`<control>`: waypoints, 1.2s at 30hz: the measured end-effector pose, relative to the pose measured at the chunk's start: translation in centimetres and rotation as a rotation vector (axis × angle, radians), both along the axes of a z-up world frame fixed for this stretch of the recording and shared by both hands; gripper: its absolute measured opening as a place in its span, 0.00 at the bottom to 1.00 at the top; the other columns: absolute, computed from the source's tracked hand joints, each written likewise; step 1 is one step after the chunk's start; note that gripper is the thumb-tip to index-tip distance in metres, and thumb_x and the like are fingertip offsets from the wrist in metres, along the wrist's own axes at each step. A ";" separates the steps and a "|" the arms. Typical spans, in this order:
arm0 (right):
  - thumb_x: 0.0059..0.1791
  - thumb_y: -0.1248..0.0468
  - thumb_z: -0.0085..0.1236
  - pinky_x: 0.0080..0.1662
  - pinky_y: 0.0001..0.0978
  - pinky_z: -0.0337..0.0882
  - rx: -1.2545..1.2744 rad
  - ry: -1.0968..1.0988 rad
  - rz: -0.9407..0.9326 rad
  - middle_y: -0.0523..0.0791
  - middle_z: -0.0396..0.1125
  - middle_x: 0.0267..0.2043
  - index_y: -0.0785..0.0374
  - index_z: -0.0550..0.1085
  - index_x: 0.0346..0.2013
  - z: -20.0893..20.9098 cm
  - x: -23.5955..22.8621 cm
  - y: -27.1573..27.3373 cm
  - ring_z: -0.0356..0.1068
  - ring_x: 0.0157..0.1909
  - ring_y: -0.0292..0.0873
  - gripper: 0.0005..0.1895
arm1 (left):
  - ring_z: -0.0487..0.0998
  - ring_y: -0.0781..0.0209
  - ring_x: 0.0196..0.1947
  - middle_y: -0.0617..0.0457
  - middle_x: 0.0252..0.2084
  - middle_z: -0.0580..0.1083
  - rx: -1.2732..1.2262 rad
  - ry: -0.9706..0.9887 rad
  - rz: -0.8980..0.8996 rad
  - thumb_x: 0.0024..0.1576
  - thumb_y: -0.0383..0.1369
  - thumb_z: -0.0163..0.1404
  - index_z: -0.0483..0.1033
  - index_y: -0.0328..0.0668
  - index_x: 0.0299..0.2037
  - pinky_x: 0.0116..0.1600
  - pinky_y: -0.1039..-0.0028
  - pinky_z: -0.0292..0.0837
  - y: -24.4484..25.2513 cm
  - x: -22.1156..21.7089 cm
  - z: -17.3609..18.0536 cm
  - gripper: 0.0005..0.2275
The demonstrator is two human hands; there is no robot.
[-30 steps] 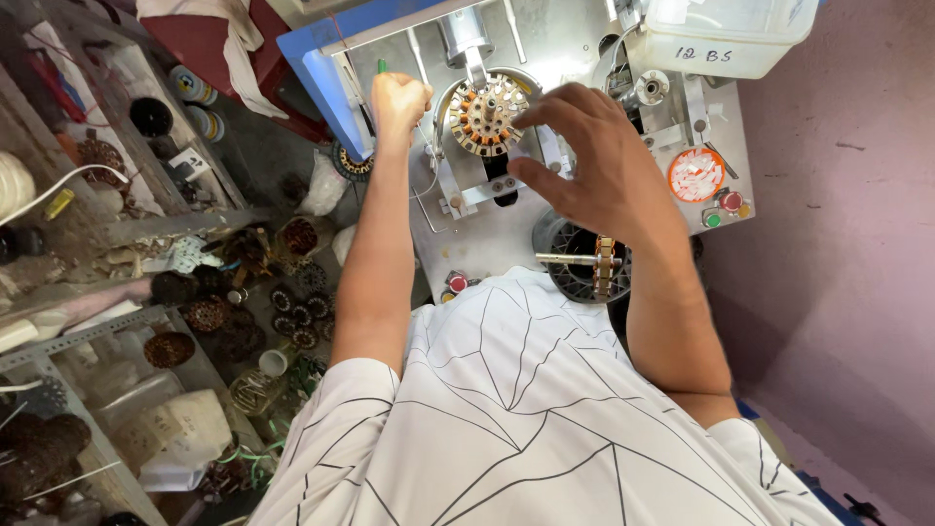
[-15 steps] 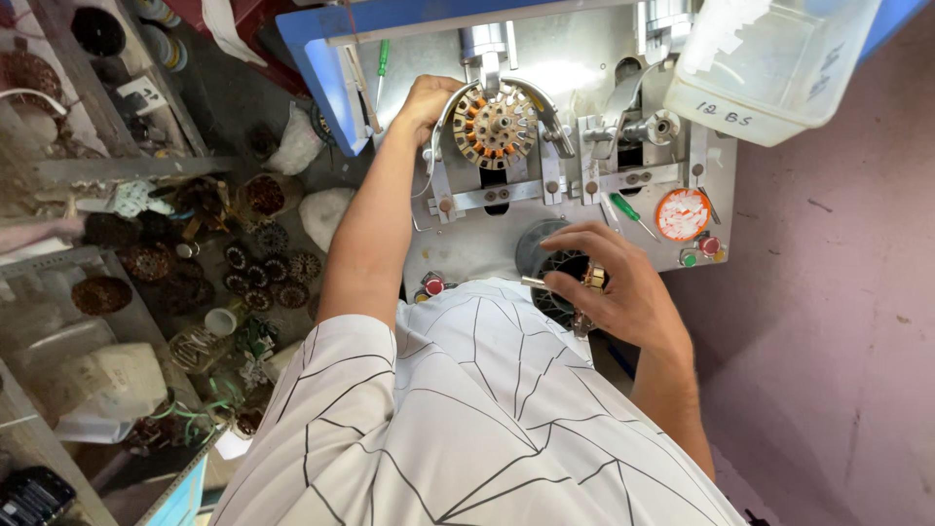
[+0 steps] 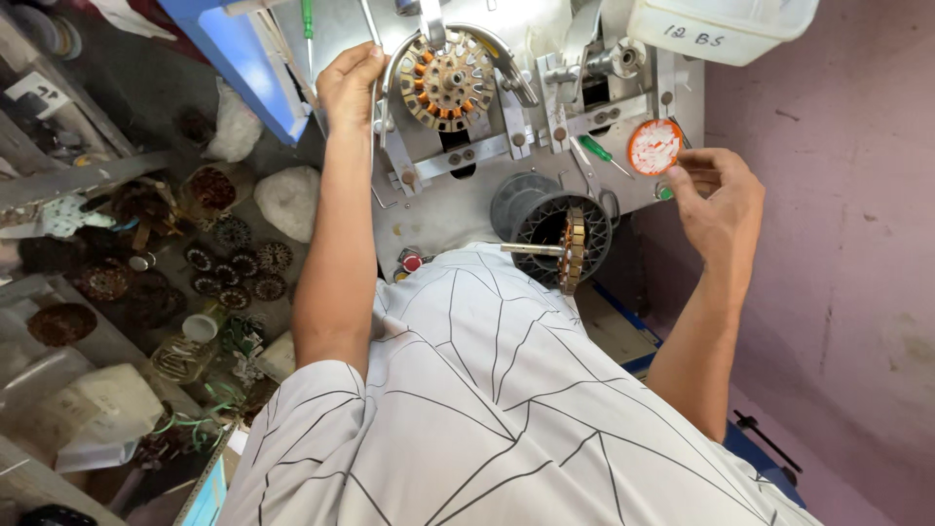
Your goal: The person threads a thin wire through slots in a rotating stator assembly mounted on a machine, then uses a green-handled tool to press or secure the wire into place. The person repeats this threading and securing process across multiple slots on the stator.
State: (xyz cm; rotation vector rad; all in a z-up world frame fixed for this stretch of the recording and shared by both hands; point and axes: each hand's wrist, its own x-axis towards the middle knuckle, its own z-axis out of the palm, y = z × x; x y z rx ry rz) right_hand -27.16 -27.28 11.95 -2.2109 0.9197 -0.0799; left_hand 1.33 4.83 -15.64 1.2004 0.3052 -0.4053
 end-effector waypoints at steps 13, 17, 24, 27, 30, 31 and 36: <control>0.45 0.70 0.67 0.46 0.32 0.75 0.032 0.080 -0.057 0.48 0.76 0.38 0.69 0.79 0.43 -15.0 -5.5 -4.6 0.77 0.40 0.41 0.13 | 0.84 0.61 0.41 0.44 0.43 0.83 -0.018 -0.196 -0.112 0.57 0.22 0.60 0.78 0.29 0.52 0.48 0.74 0.80 0.3 -1.8 9.7 0.13; 0.44 0.72 0.63 0.42 0.32 0.75 -0.110 -0.074 -0.233 0.47 0.76 0.38 0.69 0.78 0.42 -20.0 -3.9 -7.5 0.77 0.37 0.40 0.11 | 0.83 0.61 0.38 0.43 0.41 0.83 0.090 -0.220 -0.046 0.55 0.19 0.61 0.80 0.25 0.49 0.46 0.75 0.78 -0.7 -1.5 10.8 0.12; 0.43 0.72 0.65 0.44 0.38 0.74 -0.121 0.045 0.121 0.50 0.75 0.39 0.64 0.80 0.40 -21.8 -1.8 -7.7 0.75 0.38 0.46 0.11 | 0.85 0.60 0.36 0.42 0.36 0.84 0.272 -0.224 0.053 0.47 0.17 0.64 0.81 0.26 0.45 0.47 0.76 0.81 -1.4 -1.7 11.9 0.15; 0.42 0.71 0.68 0.45 0.44 0.71 -0.214 0.082 0.212 0.51 0.72 0.40 0.63 0.80 0.40 -21.9 -1.5 -5.2 0.73 0.42 0.54 0.13 | 0.85 0.58 0.36 0.39 0.36 0.83 0.241 -0.257 0.100 0.47 0.16 0.64 0.80 0.24 0.46 0.45 0.75 0.81 -2.1 -2.3 11.3 0.16; 0.42 0.71 0.67 0.47 0.46 0.70 -0.238 0.046 0.210 0.51 0.69 0.42 0.64 0.79 0.41 -21.6 -1.0 -3.3 0.72 0.45 0.56 0.13 | 0.85 0.57 0.36 0.37 0.36 0.83 0.181 -0.345 0.141 0.49 0.16 0.64 0.77 0.22 0.48 0.45 0.73 0.82 -2.5 -2.7 10.9 0.17; 0.43 0.71 0.66 0.47 0.46 0.71 -0.237 0.040 0.201 0.50 0.68 0.43 0.64 0.78 0.41 -21.6 -0.7 -3.0 0.72 0.46 0.56 0.12 | 0.85 0.57 0.37 0.37 0.37 0.83 0.156 -0.376 0.148 0.50 0.16 0.64 0.76 0.22 0.49 0.45 0.73 0.83 -2.4 -2.7 10.9 0.17; 0.44 0.70 0.68 0.45 0.47 0.70 -0.249 0.048 0.192 0.50 0.68 0.42 0.65 0.78 0.41 -20.9 -1.0 -3.1 0.71 0.44 0.56 0.12 | 0.84 0.59 0.37 0.41 0.39 0.81 0.247 -0.466 0.098 0.51 0.17 0.66 0.74 0.23 0.52 0.44 0.74 0.82 -2.2 -2.8 11.2 0.20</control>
